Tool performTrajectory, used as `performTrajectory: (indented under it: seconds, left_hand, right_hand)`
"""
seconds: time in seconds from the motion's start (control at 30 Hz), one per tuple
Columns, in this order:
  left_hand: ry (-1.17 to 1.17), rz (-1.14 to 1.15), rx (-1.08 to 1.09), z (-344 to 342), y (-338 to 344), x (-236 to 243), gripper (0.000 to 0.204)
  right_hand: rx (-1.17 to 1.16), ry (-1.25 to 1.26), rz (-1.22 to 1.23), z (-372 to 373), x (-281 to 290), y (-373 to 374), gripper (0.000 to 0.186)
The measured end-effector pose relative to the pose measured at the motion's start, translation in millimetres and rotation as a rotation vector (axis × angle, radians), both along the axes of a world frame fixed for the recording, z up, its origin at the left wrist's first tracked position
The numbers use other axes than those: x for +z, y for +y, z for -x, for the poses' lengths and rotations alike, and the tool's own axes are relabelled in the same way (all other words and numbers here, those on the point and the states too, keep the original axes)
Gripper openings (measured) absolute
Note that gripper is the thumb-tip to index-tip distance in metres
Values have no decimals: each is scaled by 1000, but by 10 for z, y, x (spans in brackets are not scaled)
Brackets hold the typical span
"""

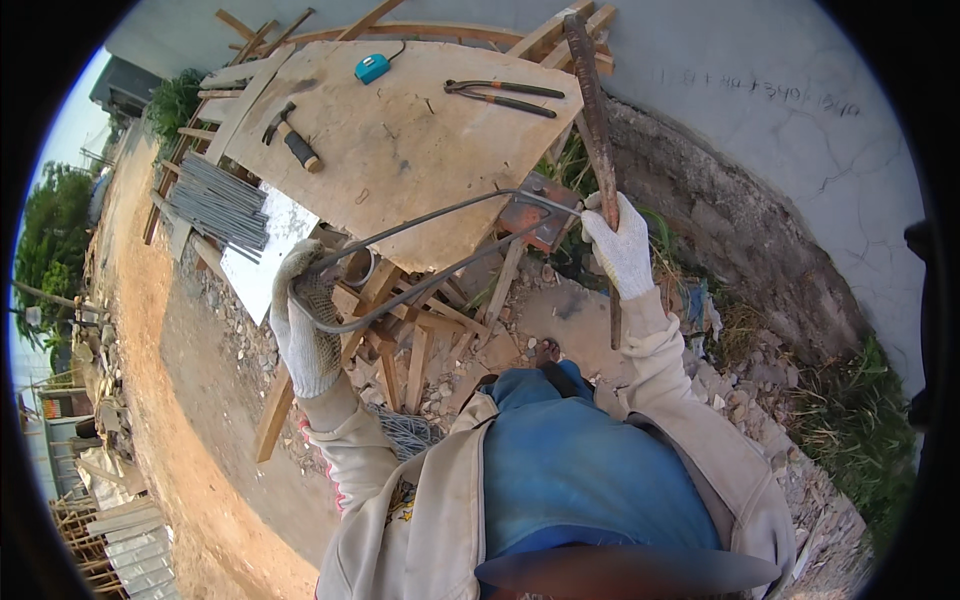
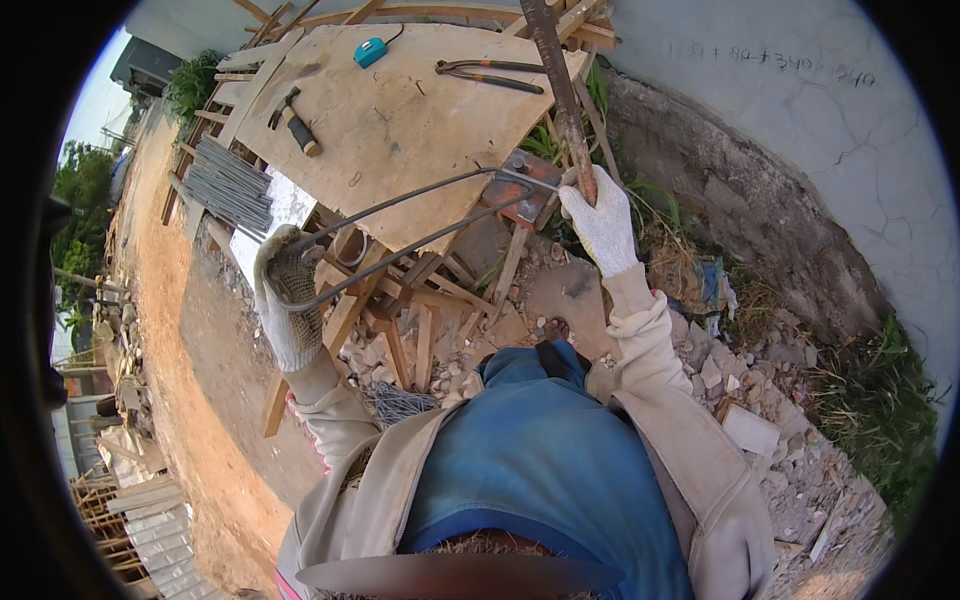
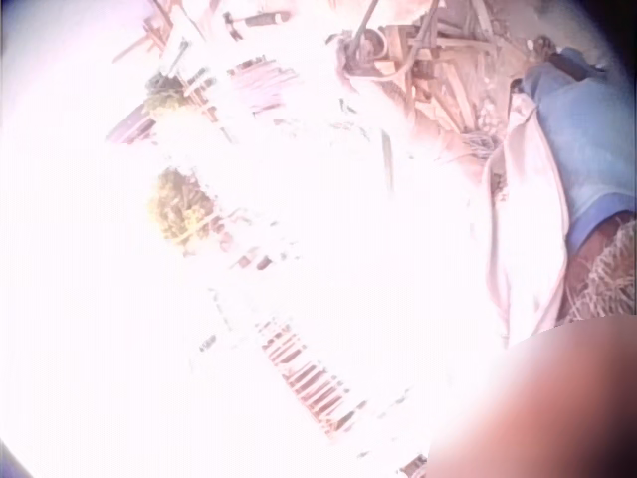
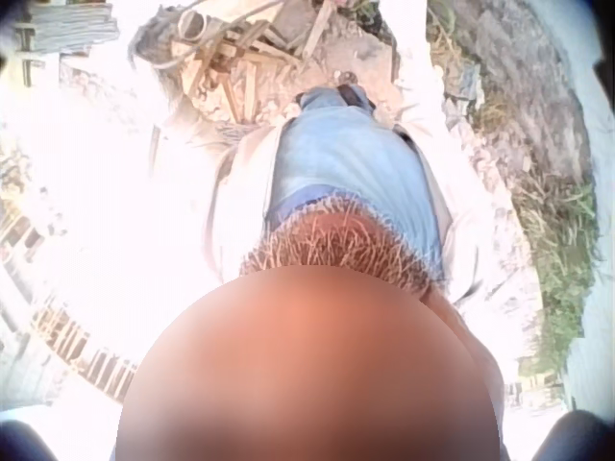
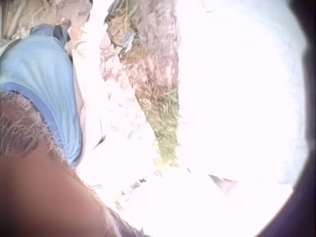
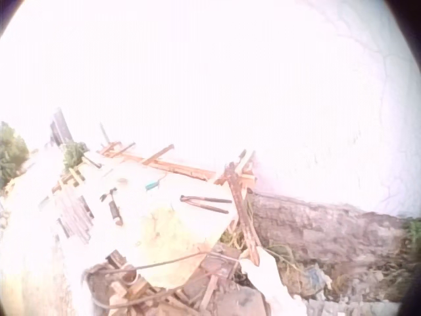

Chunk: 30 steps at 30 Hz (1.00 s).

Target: The person bends thin metal rods into U-shaped forms using a long metal bar as a lever against a wooden workbench. They repeatedly position each rod, apply leverage to bend it, and place the finished pieces aside. The person then walks across the site to another area.

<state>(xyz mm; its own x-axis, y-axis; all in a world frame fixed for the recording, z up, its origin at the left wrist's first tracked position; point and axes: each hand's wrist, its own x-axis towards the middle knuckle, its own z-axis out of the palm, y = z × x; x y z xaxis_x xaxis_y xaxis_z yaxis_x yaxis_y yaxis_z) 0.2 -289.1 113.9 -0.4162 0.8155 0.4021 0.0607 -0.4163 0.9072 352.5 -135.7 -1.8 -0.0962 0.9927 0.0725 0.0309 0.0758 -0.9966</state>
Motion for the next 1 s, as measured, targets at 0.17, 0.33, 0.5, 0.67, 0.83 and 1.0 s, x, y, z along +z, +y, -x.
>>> performTrajectory:
  seconds: [0.17, 0.33, 0.5, 0.67, 0.83, 1.0]
  left_hand:
    - [-387, 290, 80, -208, -840, -503, 47]
    - [-833, 407, 215, -503, -1090, -937, 37]
    - [-1080, 344, 74, -554, -1240, -1269, 35]
    - [-797, 513, 297, -576, -1086, -1463, 31]
    - [-676, 486, 507, -555, -779, -1466, 25]
    - [-577, 610, 667, -647, -633, -1372, 24]
  right_hand:
    - [-55, 6, -18, 74, -55, -98, 17]
    - [-106, -117, 85, 102, -12, -117, 13]
    - [-119, -198, 87, 89, -60, -194, 15]
    - [-98, -152, 154, 91, -35, -233, 15]
    - [-3, -102, 221, 107, -2, -147, 13]
    - [119, -11, 278, 53, 20, -49, 12]
